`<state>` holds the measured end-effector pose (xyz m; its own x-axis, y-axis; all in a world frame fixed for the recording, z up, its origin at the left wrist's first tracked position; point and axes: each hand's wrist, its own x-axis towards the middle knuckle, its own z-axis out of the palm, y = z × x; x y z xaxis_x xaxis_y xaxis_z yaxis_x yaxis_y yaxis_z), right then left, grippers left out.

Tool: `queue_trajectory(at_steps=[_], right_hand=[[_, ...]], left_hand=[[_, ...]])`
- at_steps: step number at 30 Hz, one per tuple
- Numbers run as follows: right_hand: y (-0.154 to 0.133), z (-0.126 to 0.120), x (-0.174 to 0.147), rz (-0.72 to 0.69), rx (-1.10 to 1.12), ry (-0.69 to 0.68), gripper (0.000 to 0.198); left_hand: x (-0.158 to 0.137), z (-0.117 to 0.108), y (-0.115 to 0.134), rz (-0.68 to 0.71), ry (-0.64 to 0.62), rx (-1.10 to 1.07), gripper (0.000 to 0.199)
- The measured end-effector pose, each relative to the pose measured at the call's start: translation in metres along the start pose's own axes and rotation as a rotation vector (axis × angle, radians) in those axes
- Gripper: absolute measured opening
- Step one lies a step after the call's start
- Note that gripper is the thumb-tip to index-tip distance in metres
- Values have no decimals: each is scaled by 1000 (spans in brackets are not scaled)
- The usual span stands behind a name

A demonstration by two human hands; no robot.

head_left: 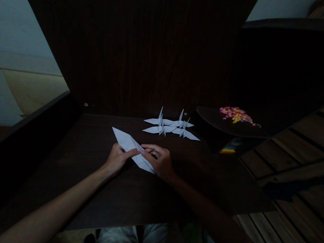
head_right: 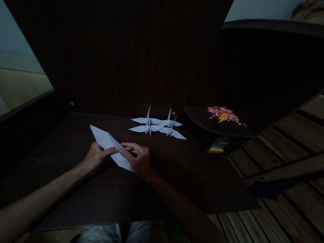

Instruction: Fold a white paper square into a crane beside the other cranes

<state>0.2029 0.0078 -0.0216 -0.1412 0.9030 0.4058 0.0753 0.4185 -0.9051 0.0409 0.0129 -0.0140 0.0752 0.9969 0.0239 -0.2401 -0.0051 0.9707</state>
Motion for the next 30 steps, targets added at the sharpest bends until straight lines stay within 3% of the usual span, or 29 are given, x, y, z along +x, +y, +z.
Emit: queue_trajectory(at_steps=[7,20,27,30], right_hand=[[0,2,-1,-8,-27,23,23],[4,0,1,16,-129,-15,17],[10,2,2,105,-32,6,17],[10,3,2,115,-16,32,18]], left_hand=[[0,3,0,62,-9,-24,13],[2,5,1,-89,80,-108,14],[0,2,3,-73,2,-175,16],[0,-1,2,-42,-21,-78,21]])
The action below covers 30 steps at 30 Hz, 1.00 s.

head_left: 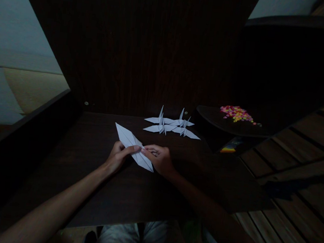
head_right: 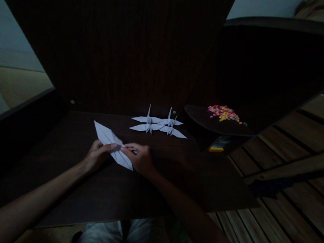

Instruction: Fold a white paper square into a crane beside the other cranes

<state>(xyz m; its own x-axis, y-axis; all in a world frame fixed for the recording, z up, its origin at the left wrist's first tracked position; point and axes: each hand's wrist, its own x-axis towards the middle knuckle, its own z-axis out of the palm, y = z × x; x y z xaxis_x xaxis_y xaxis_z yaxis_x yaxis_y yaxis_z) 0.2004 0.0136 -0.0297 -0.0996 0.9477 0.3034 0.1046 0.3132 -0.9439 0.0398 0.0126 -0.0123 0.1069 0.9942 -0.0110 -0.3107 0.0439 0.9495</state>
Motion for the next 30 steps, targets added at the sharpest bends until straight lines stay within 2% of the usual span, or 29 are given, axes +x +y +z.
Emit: queue_trajectory(at_steps=[4,14,20,25,30], right_hand=[[-2,-1,-1,-8,-10,-10,18],[-4,-3,-3,-97,-93,-34,15],[-5,-4,-4,-141,-102,-70,16],[-4,-1,-3,-89,-36,-50,15],[-3,2,-2,-26,14,-4,15]], left_hand=[[2,-2,-2,24,38,137,24],[3,-2,-1,104,64,223,26],[3,-2,-1,106,60,238,27],[4,-1,-2,101,76,211,28],[6,2,-2,56,159,87,34]])
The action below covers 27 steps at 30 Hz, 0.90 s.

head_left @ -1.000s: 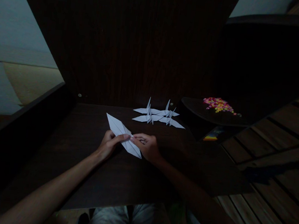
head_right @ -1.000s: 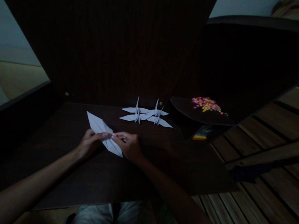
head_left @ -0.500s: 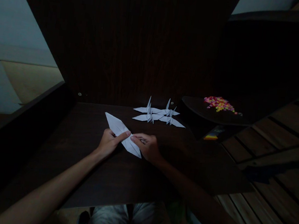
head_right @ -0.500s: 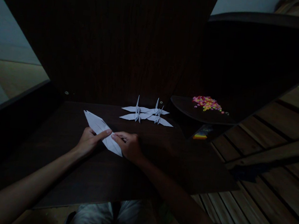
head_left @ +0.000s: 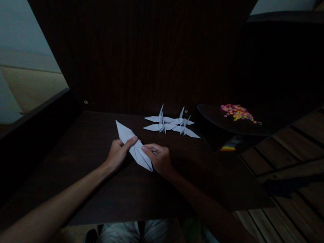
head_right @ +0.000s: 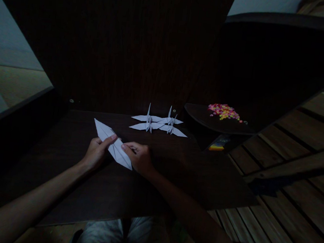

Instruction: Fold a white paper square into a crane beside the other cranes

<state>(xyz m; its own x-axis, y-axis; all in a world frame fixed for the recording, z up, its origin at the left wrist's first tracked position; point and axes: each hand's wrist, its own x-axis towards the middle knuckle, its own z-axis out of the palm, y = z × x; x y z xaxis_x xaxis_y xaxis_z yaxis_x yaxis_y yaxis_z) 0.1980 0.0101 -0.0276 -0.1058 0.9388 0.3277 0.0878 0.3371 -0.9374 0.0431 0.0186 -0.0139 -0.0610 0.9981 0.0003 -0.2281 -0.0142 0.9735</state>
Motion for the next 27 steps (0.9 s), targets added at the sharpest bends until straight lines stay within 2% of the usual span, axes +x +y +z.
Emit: queue_trajectory(at_steps=[5,14,20,27], right_hand=[[0,0,-1,-40,-59,-13,16],[-2,1,-5,-127,-173,-41,14],[0,1,-5,-96,-154,7,15],[-2,-3,-2,-46,-126,-19,15]], left_hand=[[0,2,2,3,73,-8,35],[-5,3,3,61,129,21,30],[-5,4,4,81,135,33,30],[-1,-1,5,105,173,-1,29]])
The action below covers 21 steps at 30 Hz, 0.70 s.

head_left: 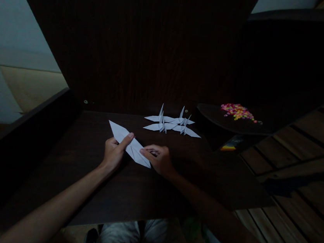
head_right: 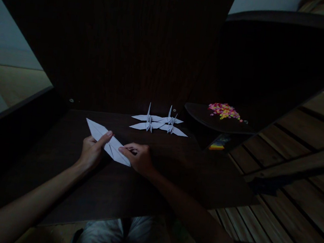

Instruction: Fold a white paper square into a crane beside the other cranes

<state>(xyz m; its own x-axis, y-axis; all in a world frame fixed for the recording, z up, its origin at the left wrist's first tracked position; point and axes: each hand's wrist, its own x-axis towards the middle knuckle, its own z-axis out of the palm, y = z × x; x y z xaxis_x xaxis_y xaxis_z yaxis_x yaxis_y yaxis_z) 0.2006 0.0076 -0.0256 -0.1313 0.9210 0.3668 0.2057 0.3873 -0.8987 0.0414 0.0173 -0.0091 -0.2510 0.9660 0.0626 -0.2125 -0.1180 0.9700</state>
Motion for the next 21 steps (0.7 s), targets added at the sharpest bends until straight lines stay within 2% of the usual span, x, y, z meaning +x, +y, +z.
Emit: queue_trajectory(at_steps=[9,13,17,21], right_hand=[[-6,-3,-2,-79,-47,-57,19],[-6,-3,-1,-40,16,-77,18],[-3,1,0,6,79,-85,14],[0,4,-1,12,117,-58,15]], left_hand=[[-3,2,1,-15,-2,-8,28],[-4,3,2,-4,6,1,29],[-6,2,4,58,-12,134,28],[-9,2,5,78,-84,236,28]])
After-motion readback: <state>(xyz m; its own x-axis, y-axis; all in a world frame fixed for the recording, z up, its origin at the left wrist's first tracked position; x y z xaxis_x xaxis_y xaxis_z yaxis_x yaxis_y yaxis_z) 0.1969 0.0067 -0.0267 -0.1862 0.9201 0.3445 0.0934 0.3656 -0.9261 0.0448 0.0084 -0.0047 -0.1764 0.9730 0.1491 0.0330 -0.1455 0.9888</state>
